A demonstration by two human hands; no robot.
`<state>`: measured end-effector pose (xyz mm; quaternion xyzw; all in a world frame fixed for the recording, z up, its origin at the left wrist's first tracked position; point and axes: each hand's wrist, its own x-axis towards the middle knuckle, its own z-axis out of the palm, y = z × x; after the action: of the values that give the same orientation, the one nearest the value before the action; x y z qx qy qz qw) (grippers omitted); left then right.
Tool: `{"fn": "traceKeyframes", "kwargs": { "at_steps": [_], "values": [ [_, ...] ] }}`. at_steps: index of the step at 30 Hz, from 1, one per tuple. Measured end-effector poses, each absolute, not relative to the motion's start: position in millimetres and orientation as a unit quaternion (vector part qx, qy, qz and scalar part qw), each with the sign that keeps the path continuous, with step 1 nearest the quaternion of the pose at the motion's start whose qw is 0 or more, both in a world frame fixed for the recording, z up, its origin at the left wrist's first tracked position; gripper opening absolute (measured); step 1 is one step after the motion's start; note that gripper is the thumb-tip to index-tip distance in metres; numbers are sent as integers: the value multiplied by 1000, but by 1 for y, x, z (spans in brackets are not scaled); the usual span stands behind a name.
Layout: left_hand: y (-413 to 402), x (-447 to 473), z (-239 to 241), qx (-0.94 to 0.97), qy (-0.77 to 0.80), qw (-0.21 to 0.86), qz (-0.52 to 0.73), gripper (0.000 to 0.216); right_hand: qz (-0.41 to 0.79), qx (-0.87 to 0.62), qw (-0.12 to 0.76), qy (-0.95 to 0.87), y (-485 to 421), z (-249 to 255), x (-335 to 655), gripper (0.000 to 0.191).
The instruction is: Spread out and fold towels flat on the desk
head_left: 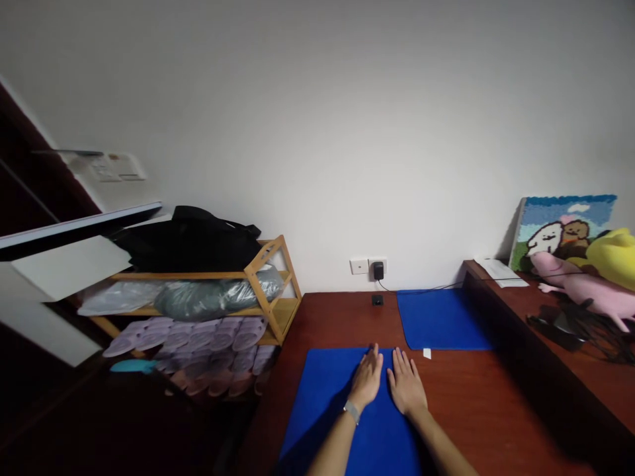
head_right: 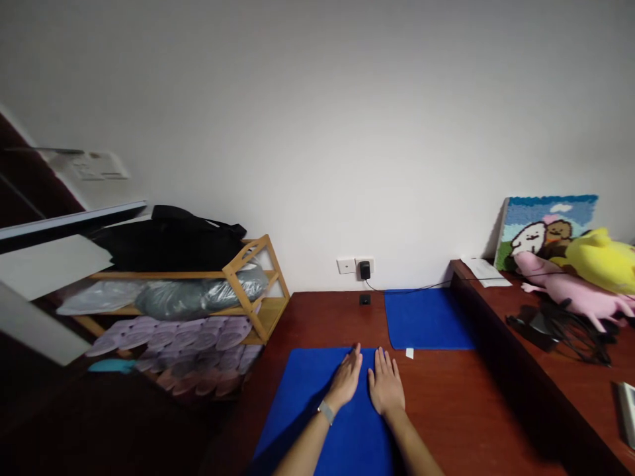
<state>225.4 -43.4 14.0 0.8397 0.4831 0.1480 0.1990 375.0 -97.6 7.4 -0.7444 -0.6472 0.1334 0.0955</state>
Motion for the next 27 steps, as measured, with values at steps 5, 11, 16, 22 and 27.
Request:
{"fn": "traceKeyframes", "kwargs": {
  "at_steps": [5, 11, 16, 22, 27],
  "values": [
    [-12, 136, 14, 833, 526, 115, 127, 70, 135, -748, 104, -642, -98, 7, 374, 69],
    [12, 66, 6, 816, 565, 47, 109, 70, 127, -750, 100, -641, -99, 6, 374, 69],
    [15, 64, 3, 810, 573, 41, 113, 69, 122, -756, 86, -637, -98, 8, 371, 70],
    [1, 67, 9, 809, 574, 39, 122, 72, 111, -754, 56, -645, -100, 10, 375, 70],
    [-34, 86, 16, 826, 534, -5, 178, 66, 102, -755, 47, -646, -102, 7, 382, 70]
  ]
}}
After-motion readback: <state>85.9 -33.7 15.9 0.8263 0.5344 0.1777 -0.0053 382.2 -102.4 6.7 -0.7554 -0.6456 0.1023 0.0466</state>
